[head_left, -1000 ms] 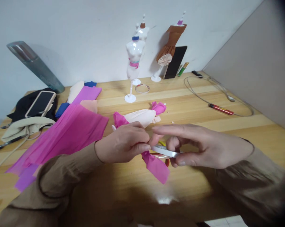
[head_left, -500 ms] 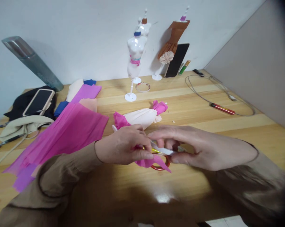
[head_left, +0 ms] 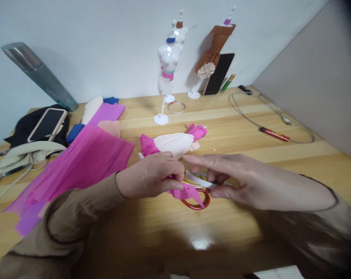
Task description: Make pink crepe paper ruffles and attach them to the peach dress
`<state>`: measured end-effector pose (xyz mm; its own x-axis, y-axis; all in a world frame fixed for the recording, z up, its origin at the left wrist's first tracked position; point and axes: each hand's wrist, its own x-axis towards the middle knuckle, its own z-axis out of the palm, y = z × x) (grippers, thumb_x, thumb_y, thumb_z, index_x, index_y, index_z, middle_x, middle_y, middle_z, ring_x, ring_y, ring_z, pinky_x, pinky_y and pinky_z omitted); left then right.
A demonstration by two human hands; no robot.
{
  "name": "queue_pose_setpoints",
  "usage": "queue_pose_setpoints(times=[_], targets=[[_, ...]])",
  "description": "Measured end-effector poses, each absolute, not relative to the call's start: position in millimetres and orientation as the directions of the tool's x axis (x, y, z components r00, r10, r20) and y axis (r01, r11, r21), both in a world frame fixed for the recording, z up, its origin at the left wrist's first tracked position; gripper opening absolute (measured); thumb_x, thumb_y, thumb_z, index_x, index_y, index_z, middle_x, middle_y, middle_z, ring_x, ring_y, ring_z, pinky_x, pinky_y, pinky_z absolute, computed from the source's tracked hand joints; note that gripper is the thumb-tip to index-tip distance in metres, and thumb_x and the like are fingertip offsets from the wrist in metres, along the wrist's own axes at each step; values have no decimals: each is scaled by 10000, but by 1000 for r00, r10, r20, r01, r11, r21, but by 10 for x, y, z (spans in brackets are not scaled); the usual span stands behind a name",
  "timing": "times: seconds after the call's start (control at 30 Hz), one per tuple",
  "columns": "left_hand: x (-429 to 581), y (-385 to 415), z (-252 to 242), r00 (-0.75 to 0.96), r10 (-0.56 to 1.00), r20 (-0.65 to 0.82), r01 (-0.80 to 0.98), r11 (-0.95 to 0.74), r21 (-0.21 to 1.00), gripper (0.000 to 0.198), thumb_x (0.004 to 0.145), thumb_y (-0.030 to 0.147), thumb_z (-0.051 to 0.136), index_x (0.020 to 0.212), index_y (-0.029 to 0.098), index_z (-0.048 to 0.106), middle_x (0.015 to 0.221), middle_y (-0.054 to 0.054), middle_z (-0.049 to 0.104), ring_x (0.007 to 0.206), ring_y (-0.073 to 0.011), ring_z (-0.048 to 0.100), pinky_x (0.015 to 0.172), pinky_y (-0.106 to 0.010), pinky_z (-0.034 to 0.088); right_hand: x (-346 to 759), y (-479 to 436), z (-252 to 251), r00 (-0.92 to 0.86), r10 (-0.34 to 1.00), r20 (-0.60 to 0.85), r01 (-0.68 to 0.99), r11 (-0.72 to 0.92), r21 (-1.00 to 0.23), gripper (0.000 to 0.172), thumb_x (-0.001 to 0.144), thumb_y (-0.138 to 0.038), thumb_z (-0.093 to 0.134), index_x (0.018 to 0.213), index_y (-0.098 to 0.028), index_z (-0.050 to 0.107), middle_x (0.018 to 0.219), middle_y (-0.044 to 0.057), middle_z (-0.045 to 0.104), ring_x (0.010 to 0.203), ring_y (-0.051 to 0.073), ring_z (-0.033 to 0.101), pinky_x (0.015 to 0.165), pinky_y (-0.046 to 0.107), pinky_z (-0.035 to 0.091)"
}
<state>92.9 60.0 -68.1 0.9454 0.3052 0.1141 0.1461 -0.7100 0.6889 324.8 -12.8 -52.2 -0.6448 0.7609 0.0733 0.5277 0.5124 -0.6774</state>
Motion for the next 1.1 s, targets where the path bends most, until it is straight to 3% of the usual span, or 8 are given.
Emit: queue_pose_setpoints(times=[0.1,0.2,0.63,0.83,0.97,1.1], targets=[[923,600,-695,938,304,170,118,-736,666,183,855,162,618,680,143,568,699,-17,614,719,-122,528,685,-223,401,3249,-103,-530,-656,754,25,553,503,-664,639,845,-78,551,1449,-238,424,949,53,687,742,147,623,652,242,516],[914,607,-697,932,299,203,94,-743,663,174,833,125,631,673,144,565,660,1,582,680,-109,504,649,-207,385,3262,-69,-524,-686,726,47,509,525,-682,540,860,-104,554,1387,-212,512,884,51,669,740,144,614,679,247,521],[914,657,-725,946,319,55,171,-637,751,173,848,150,616,685,136,559,693,-1,599,669,-91,530,646,-191,398,3294,12,-665,-680,697,227,240,505,-829,455,863,-144,646,1309,-213,585,892,47,651,800,119,630,694,220,556],[907,671,-761,944,317,89,146,-645,750,190,874,173,573,693,147,520,722,0,576,679,-94,507,652,-206,394,3325,73,-752,-653,701,287,181,513,-839,441,859,-166,664,1292,-230,605,915,62,674,805,123,641,713,250,570],[899,695,-801,938,320,133,123,-667,735,195,892,179,523,702,156,484,747,-9,558,697,-105,501,667,-226,393,3344,129,-813,-620,706,344,176,552,-815,426,858,-164,662,1277,-234,618,916,58,689,799,121,662,704,236,574],[896,701,-820,929,322,183,116,-722,682,195,888,151,478,695,167,454,771,-22,543,718,-119,490,682,-243,393,3330,144,-830,-634,678,371,276,647,-711,407,881,-132,615,1277,-226,613,1082,91,702,952,150,673,813,273,567]])
